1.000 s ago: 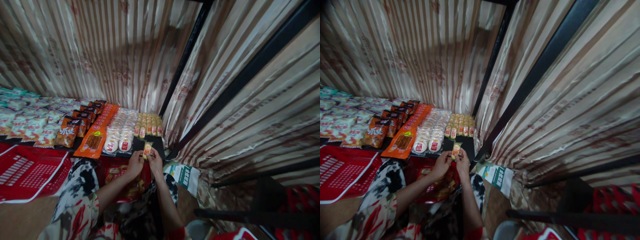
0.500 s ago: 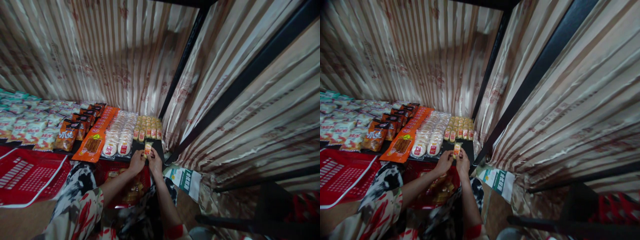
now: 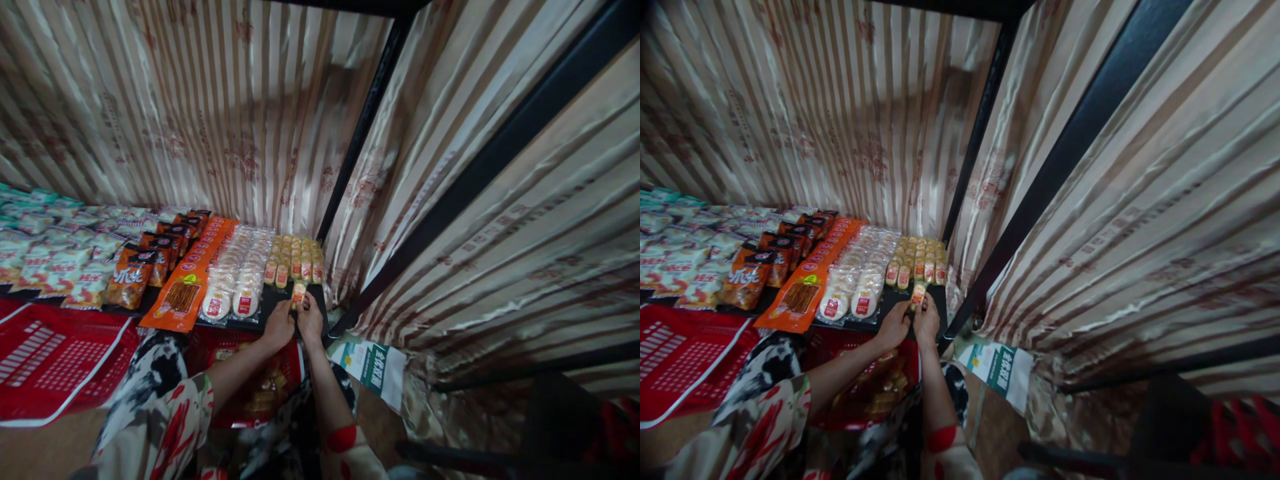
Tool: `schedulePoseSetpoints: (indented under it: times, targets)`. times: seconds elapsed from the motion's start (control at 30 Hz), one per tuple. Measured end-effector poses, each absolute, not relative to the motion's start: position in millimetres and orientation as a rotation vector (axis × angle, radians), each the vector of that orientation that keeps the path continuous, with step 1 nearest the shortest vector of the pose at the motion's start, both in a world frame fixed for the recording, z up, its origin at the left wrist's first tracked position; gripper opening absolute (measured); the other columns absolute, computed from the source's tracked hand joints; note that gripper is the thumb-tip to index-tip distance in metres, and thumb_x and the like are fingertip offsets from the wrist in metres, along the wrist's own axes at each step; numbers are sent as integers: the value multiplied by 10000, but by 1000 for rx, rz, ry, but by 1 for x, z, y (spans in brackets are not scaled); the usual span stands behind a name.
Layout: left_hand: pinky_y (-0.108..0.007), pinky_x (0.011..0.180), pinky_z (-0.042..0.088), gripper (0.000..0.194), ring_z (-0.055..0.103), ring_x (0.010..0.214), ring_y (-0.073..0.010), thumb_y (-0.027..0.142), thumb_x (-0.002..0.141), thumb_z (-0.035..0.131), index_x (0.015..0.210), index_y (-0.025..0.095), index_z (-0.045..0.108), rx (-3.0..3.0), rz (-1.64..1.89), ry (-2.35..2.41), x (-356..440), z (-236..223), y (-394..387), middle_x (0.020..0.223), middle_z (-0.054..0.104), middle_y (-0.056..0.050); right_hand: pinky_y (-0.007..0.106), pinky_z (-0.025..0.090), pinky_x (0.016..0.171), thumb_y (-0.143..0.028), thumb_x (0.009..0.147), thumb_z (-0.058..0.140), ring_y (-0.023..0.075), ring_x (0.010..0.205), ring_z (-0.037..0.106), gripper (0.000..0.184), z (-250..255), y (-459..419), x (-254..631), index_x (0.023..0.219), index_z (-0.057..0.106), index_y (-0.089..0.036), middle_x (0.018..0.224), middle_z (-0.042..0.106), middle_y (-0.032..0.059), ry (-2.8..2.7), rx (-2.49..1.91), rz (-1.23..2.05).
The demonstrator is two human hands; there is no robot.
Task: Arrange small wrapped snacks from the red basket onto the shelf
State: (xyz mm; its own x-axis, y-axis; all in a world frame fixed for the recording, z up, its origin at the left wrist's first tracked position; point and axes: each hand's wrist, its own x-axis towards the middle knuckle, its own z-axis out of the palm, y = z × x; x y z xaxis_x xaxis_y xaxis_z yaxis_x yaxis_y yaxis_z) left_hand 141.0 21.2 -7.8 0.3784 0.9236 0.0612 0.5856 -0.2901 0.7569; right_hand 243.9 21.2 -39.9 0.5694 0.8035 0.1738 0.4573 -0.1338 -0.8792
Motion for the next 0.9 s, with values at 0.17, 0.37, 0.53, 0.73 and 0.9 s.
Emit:
schedulePoseSetpoints:
  times: [0.17,0.37,0.53,0.73,0.9]
  targets:
    - [-312,1027,357,499,454,1168,-208,58,723,393,1205,102,515,2121,610,1377,146,-8,24,1242,542,-97,294,473,793,-240,779,448,175,876,636,369,-35,31,245,1124,553,-163,980,680,81,-1057,-1783,411]
    - [-359,1122,227,564,276,1321,-216,53,711,380,1268,48,464,2244,566,1309,149,-13,30,1333,473,-114,290,470,778,-222,770,448,187,869,637,366,-28,40,246,1106,572,-149,957,686,91,-1060,-1835,377]
    - [-460,1097,251,594,219,1352,-243,74,710,393,1301,110,444,2267,536,1328,150,-11,32,1382,426,-90,273,473,769,-216,779,438,174,857,639,366,-29,48,247,1111,572,-143,937,691,88,-1068,-1825,365]
    - [-483,1075,261,584,140,1369,-312,105,740,398,1323,105,423,2282,525,1358,151,-10,35,1410,391,-95,276,476,779,-233,787,460,172,876,639,347,-35,59,249,1100,579,-142,952,692,97,-1026,-1825,352]
    - [-498,1063,262,561,129,1372,-319,115,754,394,1313,102,433,2296,576,1366,152,-13,41,1402,399,-110,283,477,777,-234,790,465,171,863,641,316,-37,67,249,1072,586,-158,949,691,92,-1009,-1799,358]
